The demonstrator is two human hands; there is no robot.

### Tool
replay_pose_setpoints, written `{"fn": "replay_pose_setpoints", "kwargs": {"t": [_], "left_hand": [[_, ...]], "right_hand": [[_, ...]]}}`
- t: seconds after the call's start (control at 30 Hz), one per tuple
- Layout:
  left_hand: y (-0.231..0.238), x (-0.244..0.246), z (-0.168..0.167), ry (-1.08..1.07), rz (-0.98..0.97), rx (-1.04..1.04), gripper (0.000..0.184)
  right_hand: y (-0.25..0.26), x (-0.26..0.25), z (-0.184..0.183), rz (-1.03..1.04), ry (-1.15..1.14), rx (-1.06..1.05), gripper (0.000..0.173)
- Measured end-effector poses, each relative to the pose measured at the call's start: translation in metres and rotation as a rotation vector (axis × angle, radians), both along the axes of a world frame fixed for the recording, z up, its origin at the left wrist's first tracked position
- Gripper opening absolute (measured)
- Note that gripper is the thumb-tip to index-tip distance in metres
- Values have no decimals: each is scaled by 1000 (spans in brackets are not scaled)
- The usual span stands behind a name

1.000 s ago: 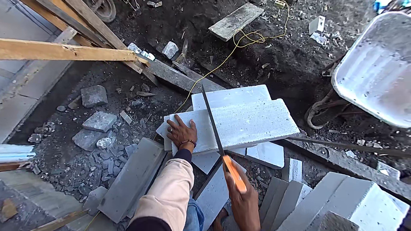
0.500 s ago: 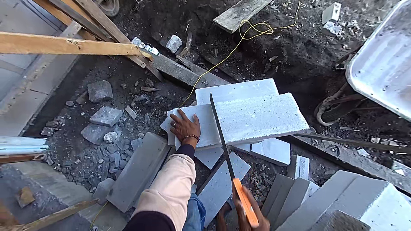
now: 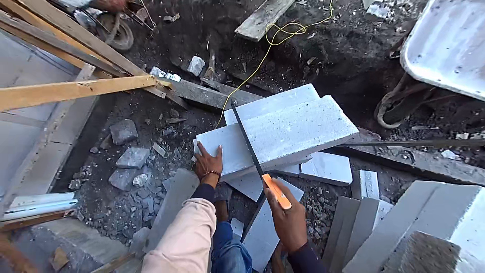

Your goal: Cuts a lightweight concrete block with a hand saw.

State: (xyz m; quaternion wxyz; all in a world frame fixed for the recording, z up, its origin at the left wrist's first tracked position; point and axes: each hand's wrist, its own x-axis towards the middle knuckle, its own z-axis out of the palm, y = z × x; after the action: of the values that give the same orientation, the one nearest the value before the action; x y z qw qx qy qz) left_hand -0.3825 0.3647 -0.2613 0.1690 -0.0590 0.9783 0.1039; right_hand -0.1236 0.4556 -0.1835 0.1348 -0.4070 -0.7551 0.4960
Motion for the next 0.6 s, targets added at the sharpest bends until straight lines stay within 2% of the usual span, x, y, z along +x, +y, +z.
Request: {"fn": "replay_pose_setpoints", "kwargs": {"t": [0.07,0.23,0.3,0.4,0.43,0.47,0.5,0.6], "left_hand": [[-1,-2,-3,-2,-8,-32,98],[-7,13,-2,11,-33,-32,97],[-6,9,-2,25,-20,-27,97],[-4,14,-1,17,-34,-27,97],[-1,7,1,18,-36,-28,96],[-1,1,2,9,-44,-39,96],[-3,3,2,-11,-51,-49,97],[0,7,3,-26,-37,-40,97]], "right_hand": [[-1,5,-5,-9,-15,-46,50],[-53,113,28,64,-45,-38,51],[-39,80,28,72,-60,-2,48],[17,-48,23,73,-151,-26,48],[31,-78,25,82,-166,-69,50],[33,-86,23,79,-170,-88,51],[23,-66,18,78,-171,-80,51],[-33,55,20,67,-73,-17,50]]}}
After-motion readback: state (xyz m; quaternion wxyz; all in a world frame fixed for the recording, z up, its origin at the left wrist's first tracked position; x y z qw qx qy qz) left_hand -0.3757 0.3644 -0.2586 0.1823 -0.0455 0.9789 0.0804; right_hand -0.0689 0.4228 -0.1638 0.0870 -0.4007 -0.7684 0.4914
